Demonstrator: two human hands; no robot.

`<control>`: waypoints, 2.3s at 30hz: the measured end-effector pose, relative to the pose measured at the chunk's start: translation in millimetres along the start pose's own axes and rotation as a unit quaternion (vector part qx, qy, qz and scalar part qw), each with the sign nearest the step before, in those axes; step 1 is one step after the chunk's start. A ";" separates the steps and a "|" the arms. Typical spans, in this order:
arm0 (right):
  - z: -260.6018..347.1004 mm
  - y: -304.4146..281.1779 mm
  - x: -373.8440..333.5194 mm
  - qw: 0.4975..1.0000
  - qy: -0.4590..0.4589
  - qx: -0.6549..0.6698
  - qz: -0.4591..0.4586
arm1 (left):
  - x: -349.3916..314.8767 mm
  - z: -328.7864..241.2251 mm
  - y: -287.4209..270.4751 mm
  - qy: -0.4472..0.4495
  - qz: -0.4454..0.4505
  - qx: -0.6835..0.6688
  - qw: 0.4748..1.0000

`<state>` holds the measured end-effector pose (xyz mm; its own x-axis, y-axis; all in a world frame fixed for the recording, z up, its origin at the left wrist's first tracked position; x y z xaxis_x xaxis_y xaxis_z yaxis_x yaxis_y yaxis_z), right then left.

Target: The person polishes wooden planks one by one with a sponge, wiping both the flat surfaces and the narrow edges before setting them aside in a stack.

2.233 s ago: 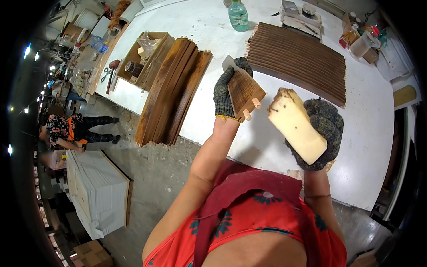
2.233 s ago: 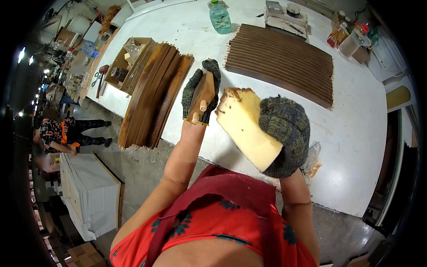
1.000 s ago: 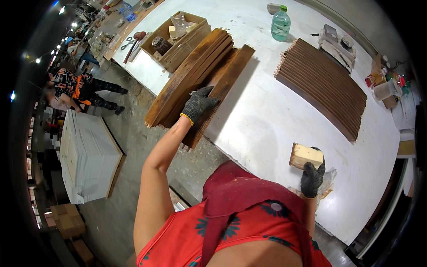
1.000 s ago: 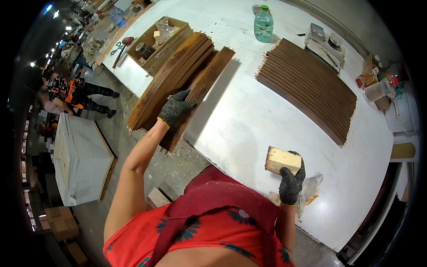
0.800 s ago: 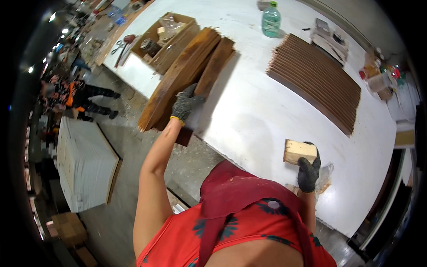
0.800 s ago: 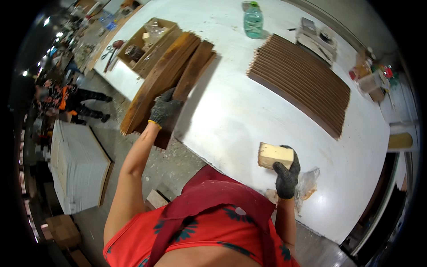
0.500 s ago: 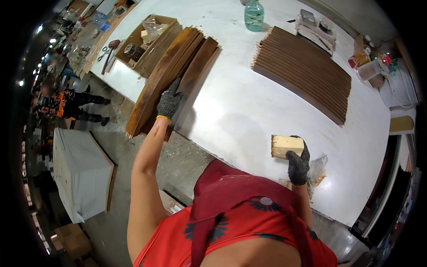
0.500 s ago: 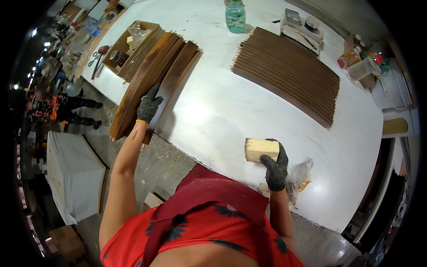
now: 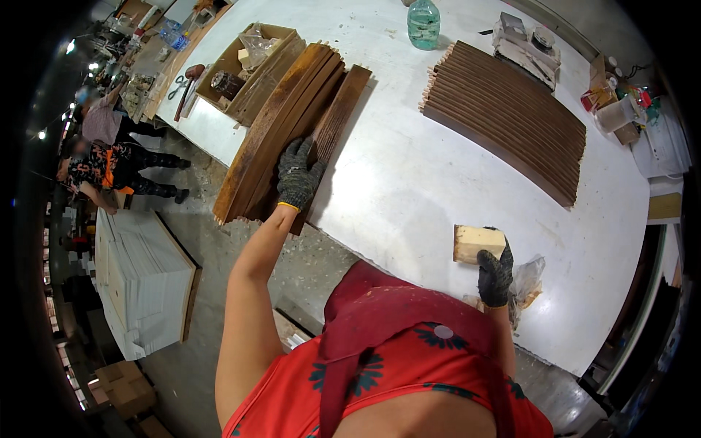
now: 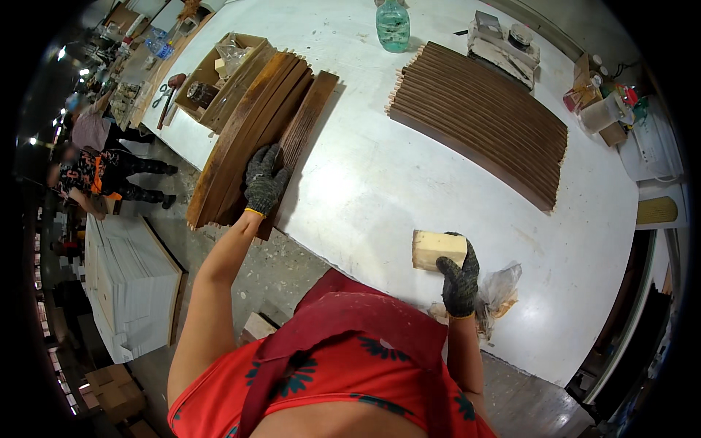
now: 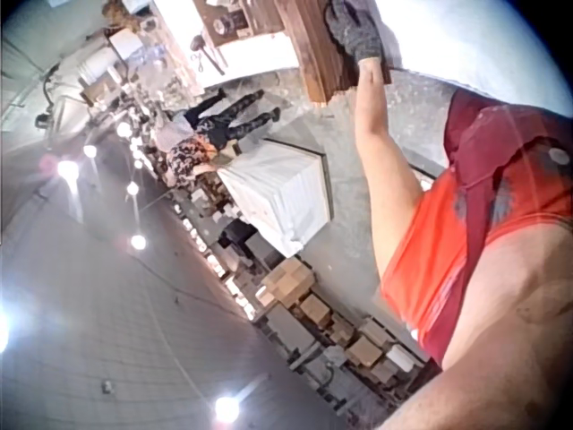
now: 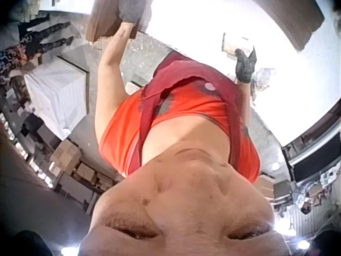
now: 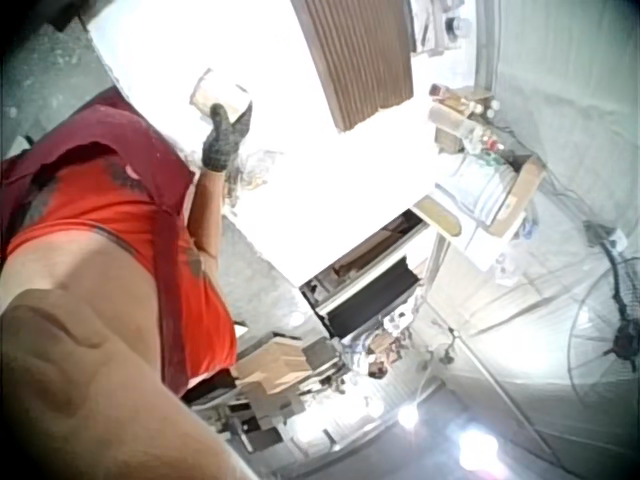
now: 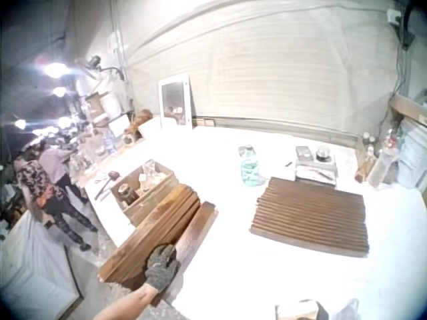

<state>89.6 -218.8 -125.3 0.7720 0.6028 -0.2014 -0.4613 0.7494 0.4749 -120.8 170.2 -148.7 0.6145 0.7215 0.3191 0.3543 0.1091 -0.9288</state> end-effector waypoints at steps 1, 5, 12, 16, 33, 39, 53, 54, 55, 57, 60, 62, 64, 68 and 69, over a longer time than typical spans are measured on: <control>0.3 0.6 -0.3 1.000 0.002 -0.008 0.003 | -3.4 -5.0 -1.1 0.015 0.015 0.011 1.000; -4.6 0.1 -0.4 1.000 0.009 -0.026 0.009 | -9.5 -13.1 -1.9 0.057 0.043 0.063 0.995; -7.4 4.9 0.8 1.000 0.008 0.000 0.019 | -3.0 -44.2 1.8 0.124 0.043 0.059 0.990; -10.8 7.3 1.0 0.999 0.018 -0.004 0.034 | -2.4 -40.7 11.8 0.129 0.047 0.050 0.989; -39.9 -17.8 13.3 0.997 0.061 0.045 0.034 | -229.6 13.3 -13.6 -0.578 -0.246 -0.358 0.691; -33.6 18.2 16.2 0.995 0.043 -0.005 0.092 | -209.7 53.8 38.7 -0.503 -0.163 -0.746 0.405; -32.9 10.8 0.8 0.995 0.045 -0.025 0.087 | -185.9 -10.4 -10.1 -0.449 -0.063 -0.785 0.421; -32.2 9.5 1.5 0.995 0.043 -0.030 0.088 | -187.5 -7.1 -8.9 -0.435 -0.055 -0.785 0.438; -33.3 8.8 2.4 0.994 0.042 -0.034 0.090 | -186.8 -4.4 -10.4 -0.432 -0.058 -0.782 0.445; -32.5 9.0 3.5 0.994 0.042 -0.041 0.091 | -185.8 0.5 -14.3 -0.426 -0.066 -0.777 0.459; -28.7 18.5 2.6 0.994 0.052 -0.033 0.087 | -192.1 10.2 -22.5 -0.421 -0.100 -0.781 0.451; -28.2 22.9 4.7 0.994 0.062 -0.015 0.084 | -196.9 15.7 -24.5 -0.449 -0.121 -0.798 0.384; -27.9 24.7 6.3 0.994 0.063 -0.023 0.087 | -200.1 29.5 -25.1 -0.444 -0.152 -0.792 0.390; -28.8 26.2 7.6 0.994 0.049 -0.039 0.086 | -188.6 49.6 -28.5 -0.443 -0.153 -0.779 0.416; -29.2 25.4 8.7 0.994 0.050 -0.041 0.086 | -186.4 59.6 -28.7 -0.442 -0.149 -0.776 0.425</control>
<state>71.8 -186.6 -139.9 0.6327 0.7454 -0.2098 -0.6199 0.6499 0.4397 -287.5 73.3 -192.8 0.1169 0.8842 -0.4523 0.7832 0.1980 0.5895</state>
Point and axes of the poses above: each hand's wrist, its own x-axis towards the middle knuckle, its own y-axis out of the palm, z = x × y, the point moved 4 cm from there along x, towards the middle knuckle, and after that the axes turned 9 degrees about x, right-handed, at the moved point
